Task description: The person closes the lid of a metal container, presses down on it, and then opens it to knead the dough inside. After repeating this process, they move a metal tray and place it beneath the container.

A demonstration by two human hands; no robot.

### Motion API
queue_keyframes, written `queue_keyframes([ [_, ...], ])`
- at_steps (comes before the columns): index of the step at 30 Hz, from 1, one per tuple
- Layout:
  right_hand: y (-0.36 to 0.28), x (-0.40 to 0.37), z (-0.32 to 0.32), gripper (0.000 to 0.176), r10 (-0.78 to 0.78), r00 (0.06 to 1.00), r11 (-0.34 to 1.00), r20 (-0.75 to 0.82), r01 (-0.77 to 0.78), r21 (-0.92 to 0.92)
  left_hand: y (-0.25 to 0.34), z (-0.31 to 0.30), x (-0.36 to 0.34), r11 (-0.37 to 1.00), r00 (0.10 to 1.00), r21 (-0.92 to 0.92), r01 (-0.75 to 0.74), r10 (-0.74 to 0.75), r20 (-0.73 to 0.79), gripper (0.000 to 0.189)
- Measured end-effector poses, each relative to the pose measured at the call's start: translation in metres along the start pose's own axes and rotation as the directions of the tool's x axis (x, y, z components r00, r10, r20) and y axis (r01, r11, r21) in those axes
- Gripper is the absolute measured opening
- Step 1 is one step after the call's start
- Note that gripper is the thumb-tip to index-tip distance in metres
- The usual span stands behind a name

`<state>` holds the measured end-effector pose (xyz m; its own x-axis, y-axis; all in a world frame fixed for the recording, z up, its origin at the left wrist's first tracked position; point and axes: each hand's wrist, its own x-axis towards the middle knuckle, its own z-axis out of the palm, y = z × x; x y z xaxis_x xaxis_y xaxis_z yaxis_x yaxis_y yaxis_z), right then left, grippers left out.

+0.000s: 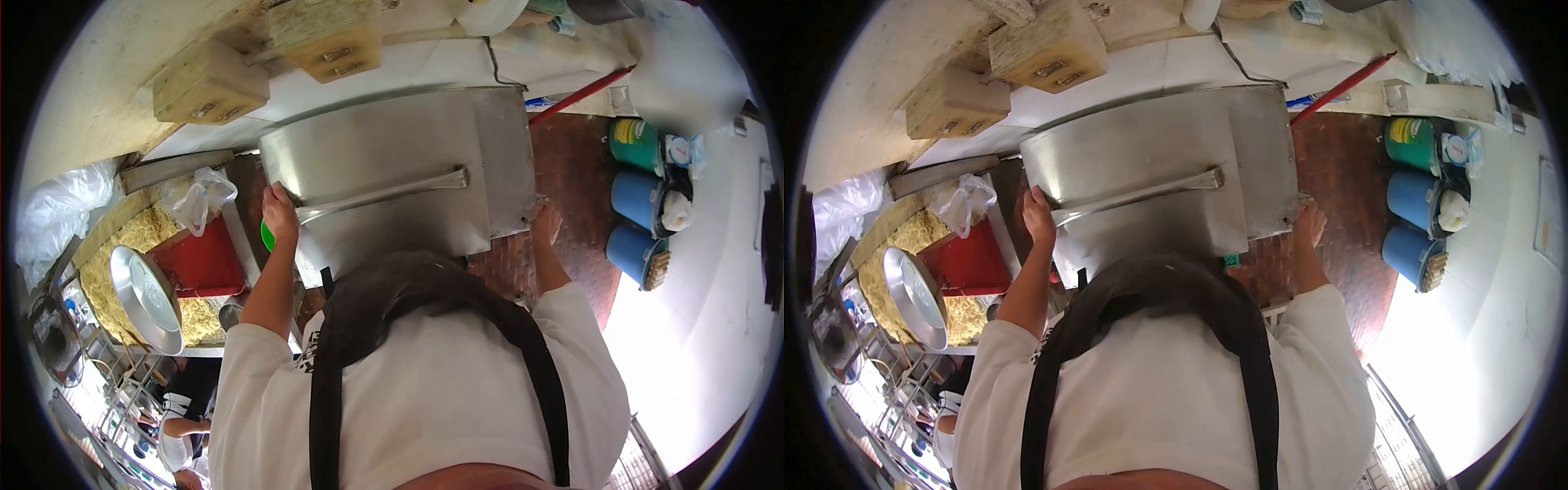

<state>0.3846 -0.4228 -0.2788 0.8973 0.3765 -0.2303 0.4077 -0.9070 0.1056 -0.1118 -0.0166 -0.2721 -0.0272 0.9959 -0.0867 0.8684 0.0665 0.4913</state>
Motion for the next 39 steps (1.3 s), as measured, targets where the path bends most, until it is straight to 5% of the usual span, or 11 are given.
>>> queue_keyframes([
  [10, 0.033, 0.007, 0.011, 0.029, -0.356, 0.933, 0.931, -0.050, 0.350, -0.105, -0.001, 0.000, 0.000, 1.000, 1.000, 0.022, -0.020, 0.020, -0.009, 0.045],
  [13, 0.032, 0.007, 0.016, 0.030, -0.323, 0.941, 0.944, -0.099, 0.314, -0.097, -0.005, 0.002, 0.001, 0.999, 0.999, 0.035, -0.042, 0.043, -0.022, 0.044],
  [16, 0.019, 0.015, 0.030, 0.033, 0.014, 1.000, 0.999, 0.007, -0.015, 0.041, -0.013, 0.005, -0.001, 0.997, 0.997, 0.032, -0.069, 0.070, -0.024, 0.047],
  [19, 0.017, 0.020, 0.035, 0.031, 0.051, 0.996, 0.993, 0.074, -0.042, -0.111, -0.007, 0.003, -0.003, 0.997, 0.997, 0.025, -0.075, 0.076, -0.029, 0.048],
  [25, 0.019, 0.014, 0.000, 0.030, -0.160, 0.977, 0.982, 0.141, 0.172, -0.082, -0.006, 0.000, -0.005, 0.998, 0.997, 0.003, -0.069, 0.070, -0.038, 0.046],
  [31, 0.021, 0.010, 0.018, 0.031, -0.127, 0.992, 0.989, 0.017, 0.128, -0.080, -0.006, -0.001, -0.013, 0.996, 0.994, 0.027, -0.087, 0.089, -0.070, 0.045],
  [34, 0.033, 0.025, 0.045, 0.036, -0.024, 0.996, 0.995, 0.089, 0.032, -0.092, -0.008, -0.001, -0.012, 0.995, 0.993, 0.043, -0.094, 0.097, -0.070, 0.044],
  [37, -0.017, 0.013, -0.028, 0.043, 0.105, 0.965, 0.991, 0.239, -0.082, -0.107, -0.010, 0.000, -0.014, 0.996, 0.996, 0.039, -0.074, 0.076, -0.050, 0.045],
  [39, -0.055, 0.011, -0.058, 0.054, -0.140, 0.943, 0.980, 0.302, 0.176, -0.096, -0.011, -0.002, -0.022, 0.998, 0.999, 0.042, -0.044, 0.045, -0.029, 0.045],
])
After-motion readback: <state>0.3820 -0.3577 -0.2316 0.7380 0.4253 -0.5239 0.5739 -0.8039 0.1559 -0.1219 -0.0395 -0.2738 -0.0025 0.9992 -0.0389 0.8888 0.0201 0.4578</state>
